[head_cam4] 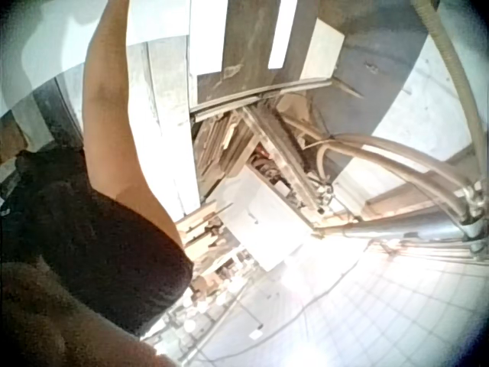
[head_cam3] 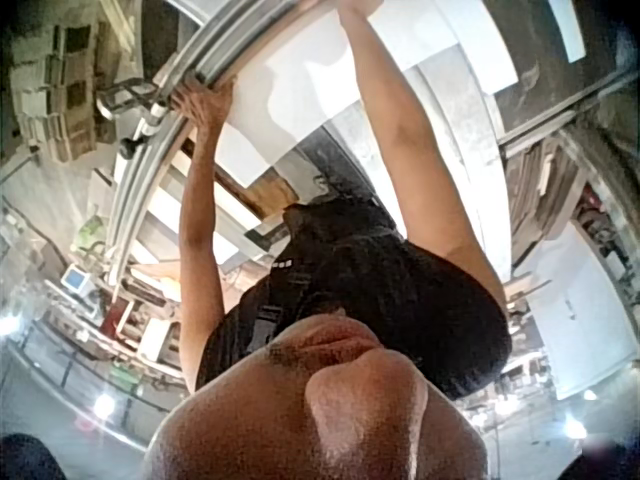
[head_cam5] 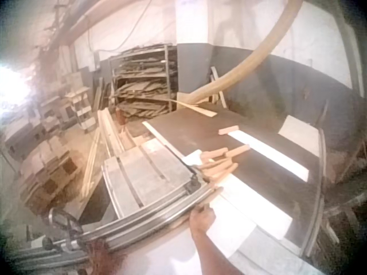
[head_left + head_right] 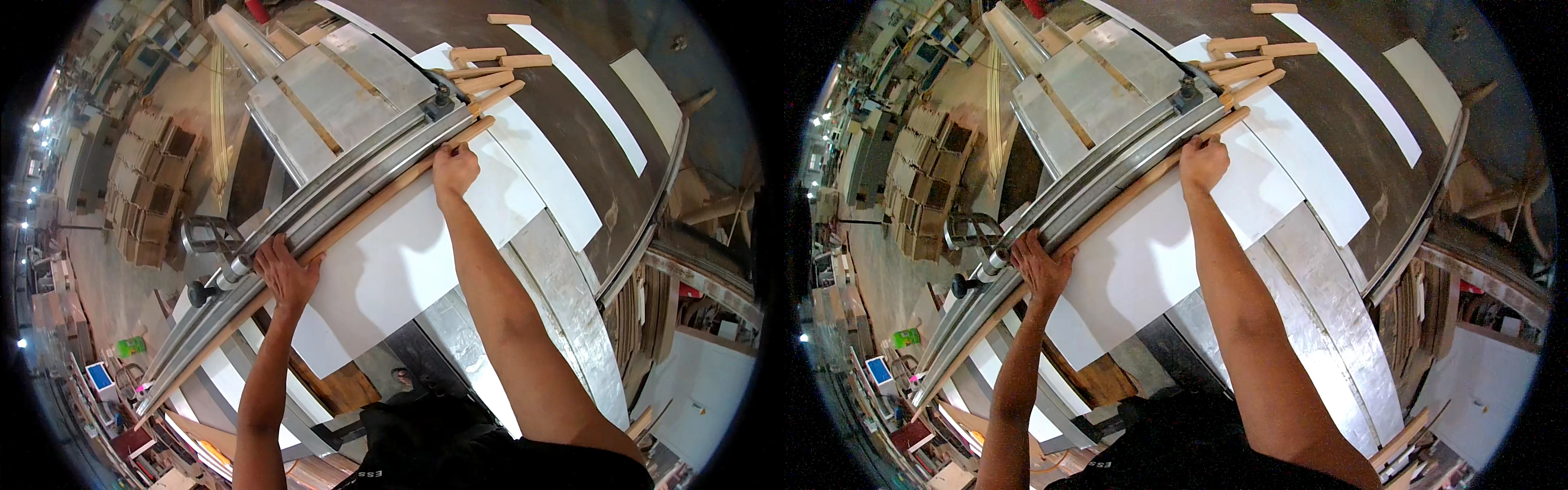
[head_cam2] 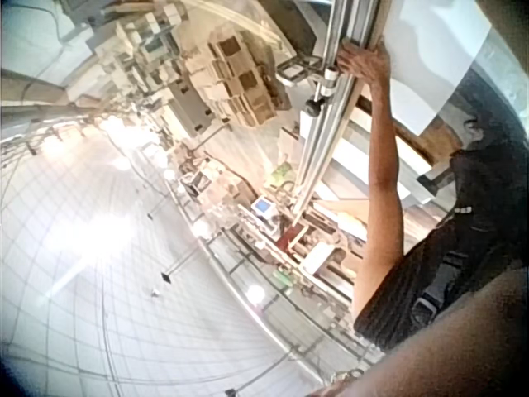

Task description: The person uses a table saw to cut long wooden dowels into shorter segments. They feed the dowels through the machine one by one, collect the cut pieces, and stack them on the table. The person also retrieves a new bundle of dowels from the floor to continue the process.

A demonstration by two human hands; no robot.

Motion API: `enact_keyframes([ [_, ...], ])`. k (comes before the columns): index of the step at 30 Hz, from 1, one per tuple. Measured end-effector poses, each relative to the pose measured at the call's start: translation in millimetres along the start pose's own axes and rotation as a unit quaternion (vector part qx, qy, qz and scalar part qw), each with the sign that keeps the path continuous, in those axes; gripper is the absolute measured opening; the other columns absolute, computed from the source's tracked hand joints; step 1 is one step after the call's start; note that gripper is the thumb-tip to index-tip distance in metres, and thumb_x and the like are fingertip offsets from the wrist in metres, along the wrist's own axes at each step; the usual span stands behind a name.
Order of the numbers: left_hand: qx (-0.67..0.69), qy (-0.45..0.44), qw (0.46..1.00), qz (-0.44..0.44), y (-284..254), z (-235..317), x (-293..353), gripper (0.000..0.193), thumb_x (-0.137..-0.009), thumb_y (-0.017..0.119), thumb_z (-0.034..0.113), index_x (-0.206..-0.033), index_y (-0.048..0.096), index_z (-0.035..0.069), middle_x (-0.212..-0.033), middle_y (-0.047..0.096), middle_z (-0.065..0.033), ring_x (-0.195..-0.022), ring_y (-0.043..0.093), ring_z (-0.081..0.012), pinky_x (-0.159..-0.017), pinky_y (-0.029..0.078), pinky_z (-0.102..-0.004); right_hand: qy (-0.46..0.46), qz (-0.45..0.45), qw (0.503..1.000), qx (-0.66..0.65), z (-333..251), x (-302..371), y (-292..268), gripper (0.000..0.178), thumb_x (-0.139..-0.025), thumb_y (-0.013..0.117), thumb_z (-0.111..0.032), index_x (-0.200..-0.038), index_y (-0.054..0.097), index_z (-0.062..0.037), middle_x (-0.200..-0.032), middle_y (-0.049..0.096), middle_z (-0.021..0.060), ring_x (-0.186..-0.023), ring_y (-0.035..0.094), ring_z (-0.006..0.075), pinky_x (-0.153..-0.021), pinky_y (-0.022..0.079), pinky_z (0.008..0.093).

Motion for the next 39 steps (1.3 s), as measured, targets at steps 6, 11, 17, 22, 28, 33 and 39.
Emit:
enact_keyframes([
  [6,-0.003,-0.008,1.0,-0.009,2.7,-4.3,1.3,0.089,-0.064,0.089,0.04,-0.131,0.045,0.001,-0.118,0.047,-0.0205,-0.114,0.044,-0.0405,-0.1,0.03,-0.0568,-0.002,0.005,1.0,-0.009,-1.6,1.5,0.1,0.023,-0.081,0.065,-0.018,-0.083,0.064,0.0046,-0.081,0.066,0.0291,-0.079,0.067,0.0458,-0.073,0.055,0.0526],
  [11,0.0,-0.02,1.0,-0.02,3.9,-3.0,-1.8,0.088,-0.062,0.091,0.039,-0.129,0.047,0.001,-0.12,0.047,-0.0213,-0.117,0.043,-0.0422,-0.103,0.028,-0.0581,-0.012,0.007,1.0,-0.004,3.4,-3.7,5.7,0.022,-0.081,0.065,-0.018,-0.084,0.064,0.0042,-0.081,0.066,0.0294,-0.078,0.067,0.0461,-0.072,0.054,0.0529],
  [17,0.007,-0.052,0.998,-0.039,8.2,-6.2,-1.3,0.089,-0.061,0.092,0.04,-0.128,0.049,0.001,-0.124,0.047,-0.0222,-0.12,0.042,-0.0422,-0.106,0.027,-0.0589,-0.011,0.006,1.0,-0.004,4.5,-3.2,7.3,0.021,-0.081,0.065,-0.017,-0.085,0.064,0.0037,-0.082,0.066,0.03,-0.078,0.067,0.047,-0.072,0.054,0.0533],
  [22,-0.01,-0.037,0.999,-0.015,2.6,-2.3,-1.6,0.084,-0.062,0.091,0.036,-0.127,0.05,0.001,-0.121,0.049,-0.0205,-0.118,0.044,-0.0407,-0.104,0.029,-0.0564,-0.005,-0.013,1.0,-0.018,0.9,-1.7,7.4,0.022,-0.081,0.066,-0.017,-0.087,0.064,0.0043,-0.082,0.066,0.0299,-0.079,0.067,0.0472,-0.073,0.055,0.0533],
  [28,-0.005,-0.06,0.998,-0.012,-7.4,6.0,-3.2,0.081,-0.06,0.091,0.03,-0.124,0.051,0.0,-0.12,0.051,-0.0197,-0.116,0.045,-0.0405,-0.103,0.032,-0.0543,-0.011,-0.003,1.0,-0.007,2.5,-1.6,6.9,0.024,-0.082,0.065,-0.018,-0.087,0.064,0.0053,-0.083,0.066,0.0309,-0.079,0.067,0.0475,-0.073,0.055,0.0531],
  [33,0.012,-0.123,0.992,-0.034,-11.8,5.6,-8.0,0.077,-0.058,0.091,0.024,-0.121,0.053,0.0,-0.118,0.054,-0.0197,-0.115,0.047,-0.0396,-0.103,0.036,-0.0497,-0.003,-0.021,1.0,-0.005,-2.2,-0.4,5.7,0.025,-0.083,0.065,-0.019,-0.088,0.064,0.0058,-0.084,0.066,0.0309,-0.08,0.068,0.0469,-0.073,0.056,0.0525],
  [39,0.032,-0.135,0.99,-0.018,-12.7,0.5,-6.9,0.08,-0.056,0.093,0.025,-0.121,0.053,0.001,-0.119,0.054,-0.0195,-0.114,0.048,-0.0387,-0.101,0.039,-0.0491,-0.026,0.004,1.0,0.002,-6.6,-0.3,2.0,0.024,-0.082,0.065,-0.019,-0.085,0.066,0.0054,-0.081,0.067,0.0296,-0.078,0.068,0.046,-0.073,0.056,0.0518],
])
Point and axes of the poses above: each hand's wrist, its own x-axis away from the middle knuckle, its own y-axis out of the palm, z = x × y, the point moved 9 cm from there along -x, towards the middle knuckle
